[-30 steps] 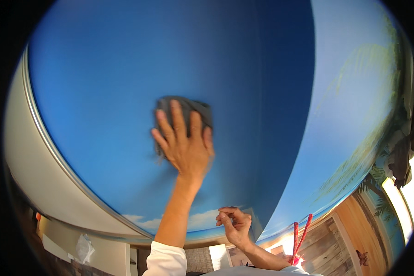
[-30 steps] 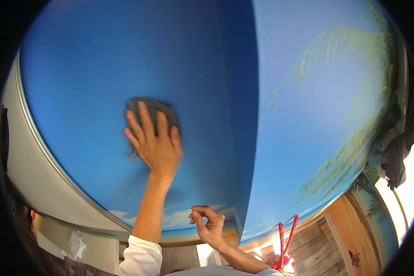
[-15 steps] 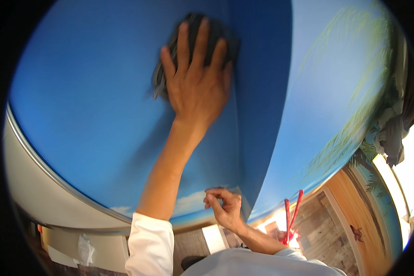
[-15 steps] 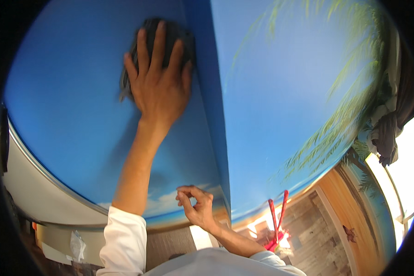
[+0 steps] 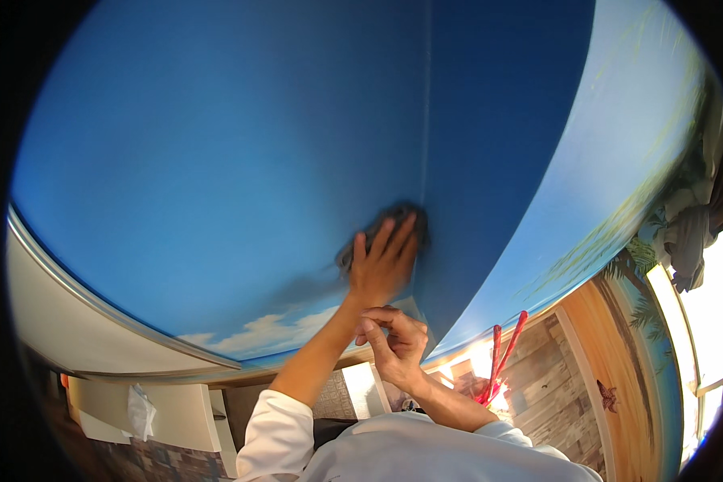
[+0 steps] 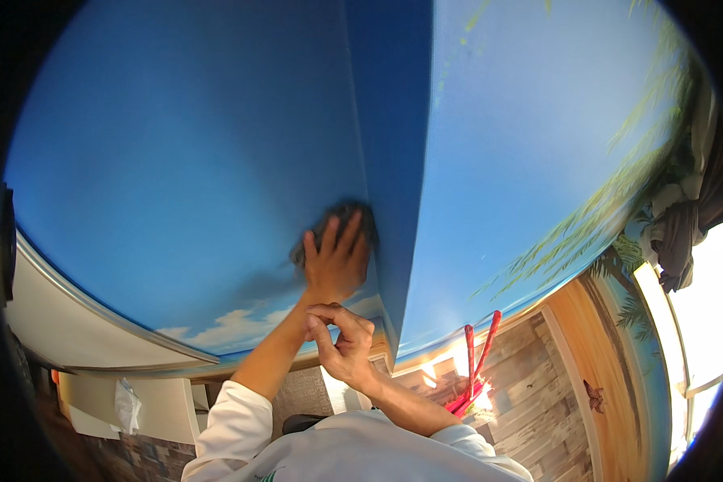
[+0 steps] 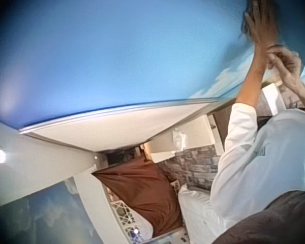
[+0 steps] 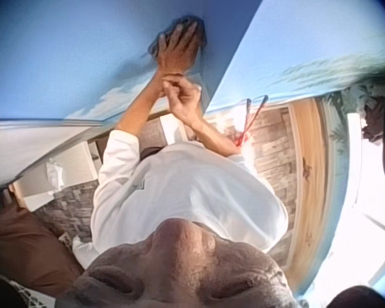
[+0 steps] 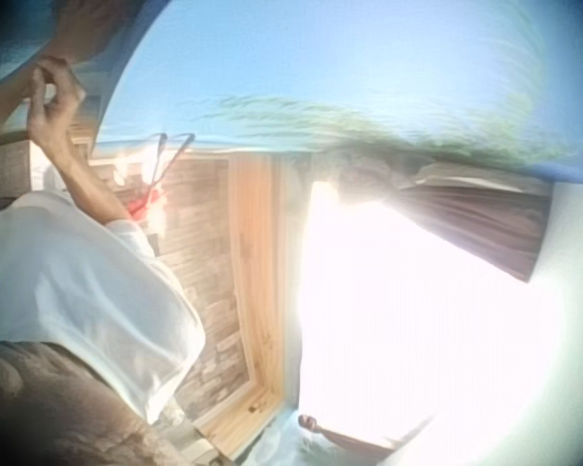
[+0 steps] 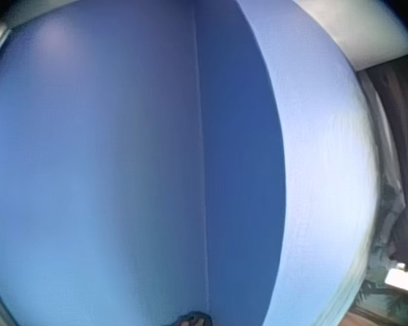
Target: The person wipes a blue ceiling mural with a gray cloth, moving in broad strokes across the sky and cloud sections. The person reaches along the ceiling edge near a white trim and continues wiping different areas of the mural.
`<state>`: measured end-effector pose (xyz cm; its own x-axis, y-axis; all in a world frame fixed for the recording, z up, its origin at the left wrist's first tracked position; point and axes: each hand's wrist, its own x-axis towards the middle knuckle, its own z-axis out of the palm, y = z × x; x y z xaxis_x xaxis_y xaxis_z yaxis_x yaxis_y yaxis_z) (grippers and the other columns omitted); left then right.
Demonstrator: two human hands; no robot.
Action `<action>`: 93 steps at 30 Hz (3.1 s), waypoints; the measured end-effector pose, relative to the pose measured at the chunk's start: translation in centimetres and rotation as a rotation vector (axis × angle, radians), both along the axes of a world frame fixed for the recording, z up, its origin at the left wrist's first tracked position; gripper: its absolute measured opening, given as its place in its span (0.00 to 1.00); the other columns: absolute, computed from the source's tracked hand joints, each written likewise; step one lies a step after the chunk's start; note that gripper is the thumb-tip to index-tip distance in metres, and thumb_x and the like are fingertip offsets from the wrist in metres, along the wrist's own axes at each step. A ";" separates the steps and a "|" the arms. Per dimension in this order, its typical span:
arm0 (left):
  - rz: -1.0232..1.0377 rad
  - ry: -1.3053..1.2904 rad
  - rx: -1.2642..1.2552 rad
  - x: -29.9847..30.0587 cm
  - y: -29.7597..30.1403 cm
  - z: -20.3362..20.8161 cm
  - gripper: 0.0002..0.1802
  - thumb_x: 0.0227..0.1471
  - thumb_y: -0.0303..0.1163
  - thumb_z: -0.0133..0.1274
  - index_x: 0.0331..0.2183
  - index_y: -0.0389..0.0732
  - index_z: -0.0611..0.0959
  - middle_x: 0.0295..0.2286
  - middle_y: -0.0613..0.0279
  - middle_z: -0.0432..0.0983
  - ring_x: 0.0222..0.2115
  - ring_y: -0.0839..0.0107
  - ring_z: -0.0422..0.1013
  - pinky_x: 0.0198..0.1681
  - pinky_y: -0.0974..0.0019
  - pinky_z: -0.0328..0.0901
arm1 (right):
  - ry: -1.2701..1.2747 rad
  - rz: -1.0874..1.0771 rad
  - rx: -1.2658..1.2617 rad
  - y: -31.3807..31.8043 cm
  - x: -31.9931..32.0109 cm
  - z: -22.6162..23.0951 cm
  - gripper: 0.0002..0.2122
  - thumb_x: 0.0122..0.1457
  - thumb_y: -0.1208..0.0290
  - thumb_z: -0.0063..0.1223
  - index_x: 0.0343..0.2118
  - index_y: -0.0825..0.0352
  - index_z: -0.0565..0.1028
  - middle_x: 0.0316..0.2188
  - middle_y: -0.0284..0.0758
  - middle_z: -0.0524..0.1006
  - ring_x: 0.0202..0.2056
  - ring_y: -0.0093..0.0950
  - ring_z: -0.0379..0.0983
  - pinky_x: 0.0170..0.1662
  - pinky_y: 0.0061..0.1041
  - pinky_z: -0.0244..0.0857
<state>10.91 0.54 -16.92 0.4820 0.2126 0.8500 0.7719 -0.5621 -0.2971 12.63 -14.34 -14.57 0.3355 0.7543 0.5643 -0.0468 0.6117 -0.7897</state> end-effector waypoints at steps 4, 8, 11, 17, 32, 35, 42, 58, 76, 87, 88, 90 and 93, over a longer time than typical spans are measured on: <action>0.008 0.295 -0.387 -3.0 -2.1 -8.6 0.21 0.61 0.46 0.48 0.52 0.56 0.83 0.66 0.74 0.64 0.69 0.69 0.52 0.69 0.42 0.39 | -0.034 0.002 -0.034 -0.8 0.7 -0.1 0.03 0.63 0.83 0.55 0.38 0.76 0.79 0.26 0.38 0.82 0.25 0.23 0.80 0.30 0.20 0.73; -0.035 0.311 -0.041 -5.7 -1.8 -10.9 0.25 0.61 0.52 0.44 0.54 0.56 0.83 0.66 0.73 0.63 0.70 0.67 0.51 0.71 0.39 0.29 | -0.092 -0.005 -0.051 -1.7 1.2 0.2 0.04 0.63 0.82 0.56 0.38 0.76 0.79 0.27 0.38 0.82 0.25 0.23 0.80 0.30 0.21 0.73; -0.008 0.239 -0.057 -6.5 -1.6 -6.8 0.21 0.61 0.50 0.46 0.50 0.58 0.85 0.65 0.73 0.66 0.70 0.65 0.51 0.70 0.38 0.31 | -0.100 0.003 -0.111 -2.3 1.2 0.4 0.04 0.63 0.82 0.56 0.38 0.75 0.79 0.27 0.39 0.83 0.25 0.24 0.81 0.30 0.21 0.73; 0.090 -0.137 -0.059 -8.1 0.3 10.8 0.18 0.55 0.41 0.56 0.47 0.48 0.84 0.64 0.51 0.65 0.66 0.36 0.53 0.64 0.25 0.38 | -0.099 0.019 -0.089 -2.0 0.0 0.2 0.04 0.64 0.82 0.55 0.38 0.75 0.79 0.25 0.38 0.82 0.24 0.23 0.80 0.29 0.20 0.73; 0.017 0.103 0.016 -8.6 -1.9 -9.9 0.11 0.56 0.43 0.56 0.41 0.62 0.87 0.60 0.78 0.71 0.70 0.64 0.51 0.71 0.40 0.33 | -0.150 0.120 -0.087 -0.7 -1.7 -0.8 0.04 0.63 0.82 0.55 0.39 0.76 0.79 0.25 0.39 0.82 0.24 0.23 0.80 0.29 0.20 0.73; 0.033 0.029 0.022 -8.8 -1.3 -7.6 0.11 0.55 0.44 0.57 0.41 0.62 0.87 0.60 0.78 0.72 0.70 0.67 0.50 0.72 0.42 0.29 | -0.133 0.128 -0.126 -0.8 -1.8 -0.9 0.04 0.62 0.83 0.56 0.38 0.76 0.80 0.25 0.38 0.83 0.24 0.22 0.80 0.28 0.20 0.72; 0.217 -0.376 0.078 -14.2 0.7 7.1 0.22 0.58 0.46 0.51 0.45 0.40 0.82 0.64 0.35 0.60 0.66 0.26 0.47 0.65 0.24 0.35 | -0.156 0.153 -0.221 -0.1 -2.0 -1.7 0.04 0.64 0.83 0.54 0.39 0.76 0.79 0.26 0.39 0.82 0.25 0.23 0.80 0.30 0.20 0.73; 0.180 -0.254 -0.112 -13.9 -2.9 -9.9 0.16 0.51 0.45 0.60 0.44 0.59 0.84 0.62 0.62 0.67 0.65 0.48 0.55 0.63 0.31 0.46 | -0.213 0.266 -0.179 0.7 -4.4 -2.0 0.05 0.64 0.82 0.54 0.40 0.76 0.79 0.26 0.39 0.82 0.25 0.22 0.79 0.31 0.20 0.73; 0.352 -0.540 -0.068 -18.8 -2.1 -8.5 0.24 0.62 0.46 0.48 0.53 0.44 0.81 0.65 0.34 0.57 0.66 0.27 0.47 0.66 0.25 0.37 | -0.242 0.314 -0.262 0.8 -5.2 -1.7 0.05 0.63 0.82 0.55 0.39 0.76 0.80 0.26 0.38 0.83 0.25 0.22 0.80 0.31 0.20 0.73; 0.278 -0.564 0.082 -17.1 0.7 9.2 0.26 0.65 0.52 0.43 0.46 0.41 0.82 0.67 0.36 0.55 0.68 0.30 0.47 0.66 0.27 0.37 | -0.247 0.333 -0.163 2.1 -6.7 -0.5 0.05 0.64 0.82 0.55 0.39 0.76 0.80 0.25 0.38 0.82 0.26 0.24 0.81 0.31 0.22 0.75; 0.319 -0.654 0.102 -18.3 0.8 9.1 0.27 0.65 0.51 0.41 0.47 0.38 0.81 0.67 0.35 0.53 0.68 0.29 0.46 0.66 0.27 0.36 | -0.254 0.316 -0.161 2.5 -6.7 -0.3 0.04 0.64 0.81 0.55 0.39 0.76 0.80 0.25 0.38 0.82 0.25 0.24 0.80 0.31 0.22 0.75; 0.434 -0.840 0.007 -20.8 0.8 6.9 0.31 0.66 0.49 0.37 0.48 0.28 0.78 0.68 0.31 0.48 0.69 0.28 0.42 0.67 0.28 0.35 | -0.240 0.313 -0.187 3.0 -6.6 -0.2 0.04 0.65 0.81 0.55 0.39 0.75 0.79 0.25 0.37 0.81 0.25 0.23 0.79 0.31 0.21 0.74; 0.500 -1.002 0.037 -22.9 0.5 0.5 0.35 0.66 0.49 0.36 0.59 0.30 0.72 0.69 0.33 0.46 0.69 0.29 0.40 0.68 0.31 0.36 | -0.261 0.289 -0.226 3.3 -6.4 -0.4 0.04 0.65 0.80 0.55 0.40 0.73 0.79 0.25 0.36 0.81 0.25 0.23 0.79 0.31 0.20 0.73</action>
<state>-11.96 1.03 -16.41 -0.5560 0.1573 0.8161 0.8084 -0.1257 0.5750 6.23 -11.06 -15.00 -0.0391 0.9100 0.4127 0.0276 0.4138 -0.9099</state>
